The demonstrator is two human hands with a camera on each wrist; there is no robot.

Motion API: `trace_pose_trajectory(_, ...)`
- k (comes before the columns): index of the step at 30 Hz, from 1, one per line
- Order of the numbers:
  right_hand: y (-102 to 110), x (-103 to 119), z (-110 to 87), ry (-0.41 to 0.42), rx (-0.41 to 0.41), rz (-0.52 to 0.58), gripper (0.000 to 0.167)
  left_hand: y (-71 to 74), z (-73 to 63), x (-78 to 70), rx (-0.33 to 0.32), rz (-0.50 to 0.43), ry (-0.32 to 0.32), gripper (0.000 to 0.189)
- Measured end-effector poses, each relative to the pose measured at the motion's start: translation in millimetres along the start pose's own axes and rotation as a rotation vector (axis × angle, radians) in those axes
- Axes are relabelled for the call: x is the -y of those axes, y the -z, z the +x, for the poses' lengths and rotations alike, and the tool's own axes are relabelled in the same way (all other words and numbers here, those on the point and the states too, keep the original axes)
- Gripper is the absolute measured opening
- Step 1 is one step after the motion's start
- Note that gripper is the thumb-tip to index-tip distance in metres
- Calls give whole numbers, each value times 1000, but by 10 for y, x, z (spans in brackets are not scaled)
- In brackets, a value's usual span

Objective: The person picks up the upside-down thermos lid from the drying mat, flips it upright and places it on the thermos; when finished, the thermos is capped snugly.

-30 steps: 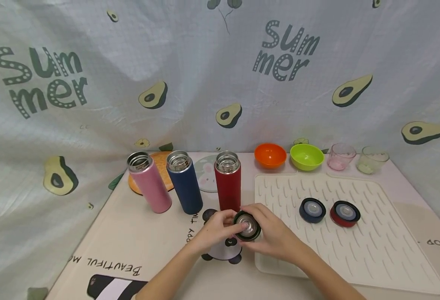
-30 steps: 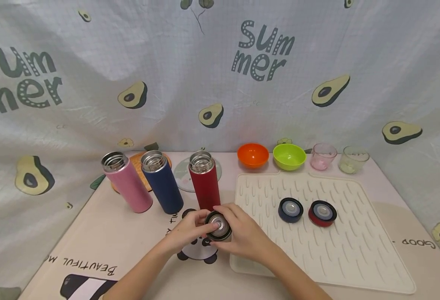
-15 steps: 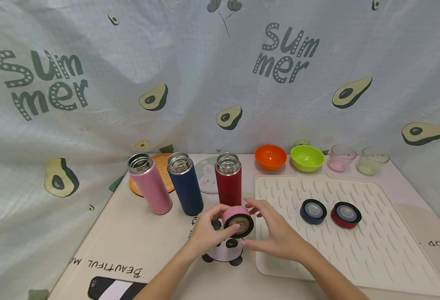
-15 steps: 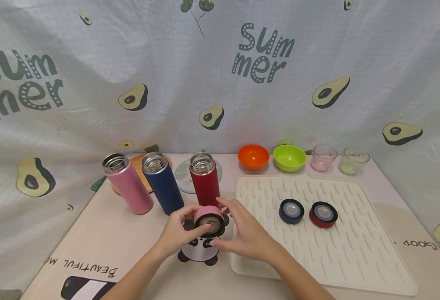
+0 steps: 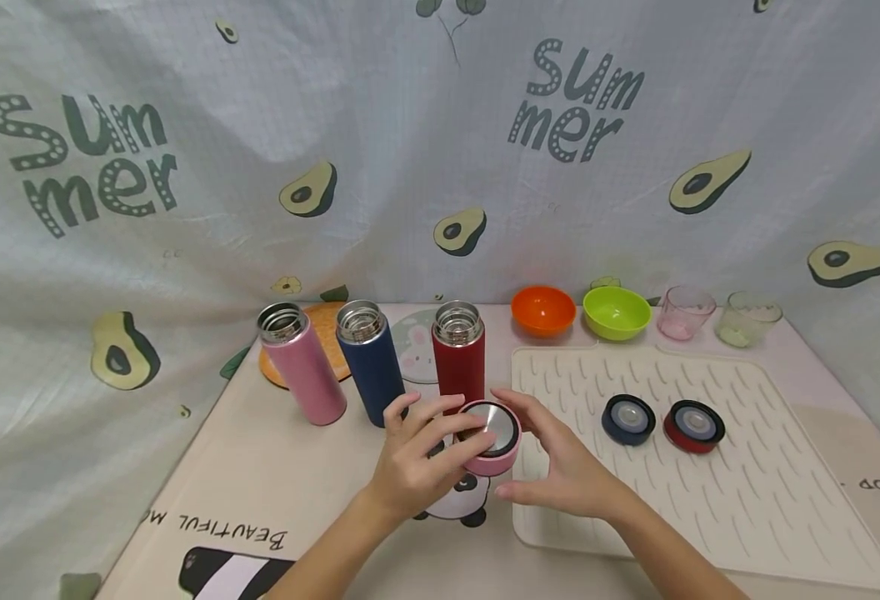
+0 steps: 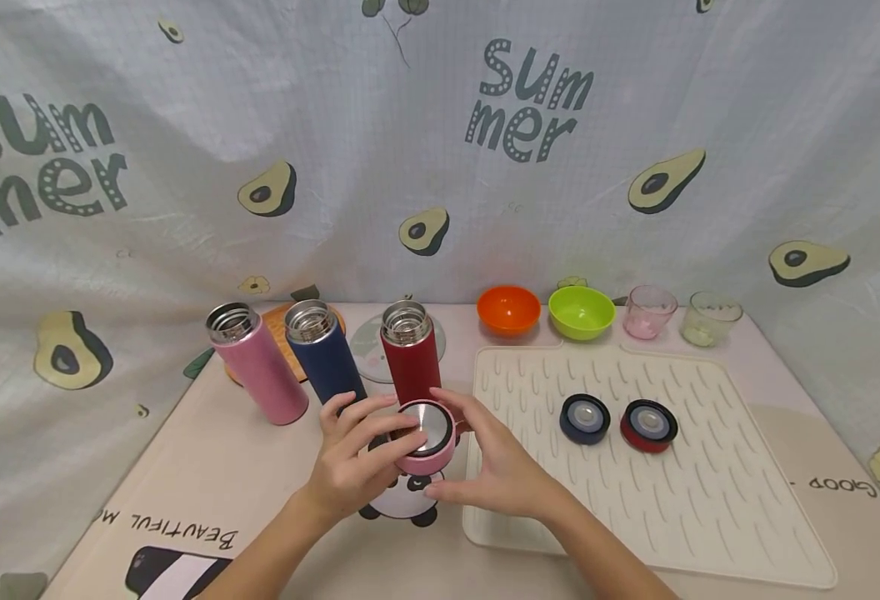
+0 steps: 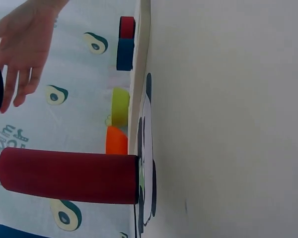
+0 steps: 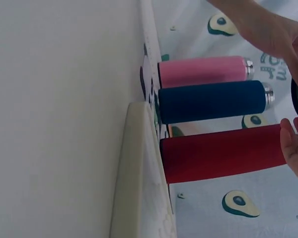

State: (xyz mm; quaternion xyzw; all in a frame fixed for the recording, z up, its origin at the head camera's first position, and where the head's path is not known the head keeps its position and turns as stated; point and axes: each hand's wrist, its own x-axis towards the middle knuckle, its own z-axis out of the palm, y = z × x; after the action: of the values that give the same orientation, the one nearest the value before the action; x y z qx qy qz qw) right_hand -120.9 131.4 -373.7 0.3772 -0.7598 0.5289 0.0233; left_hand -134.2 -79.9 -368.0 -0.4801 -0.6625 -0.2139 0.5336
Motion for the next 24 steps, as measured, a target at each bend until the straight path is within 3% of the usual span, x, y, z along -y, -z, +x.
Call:
trace_pose_trajectory(4,-13,50,48,55,-17,-17,89,-6,49,34,-68,49,-79,10)
trace_pose_trajectory(13,-63,122,155,113,-78,-42,77,14,112,59,-98,60,-128,12)
trace_pose_trajectory(18,-94,131,169,109,-91,-66,72,52,130,52,-92,53,-116,15)
trace_pose_trajectory(24,-136,122,201,86,-107,-86,72,131,24,97,-61,36,-57,13)
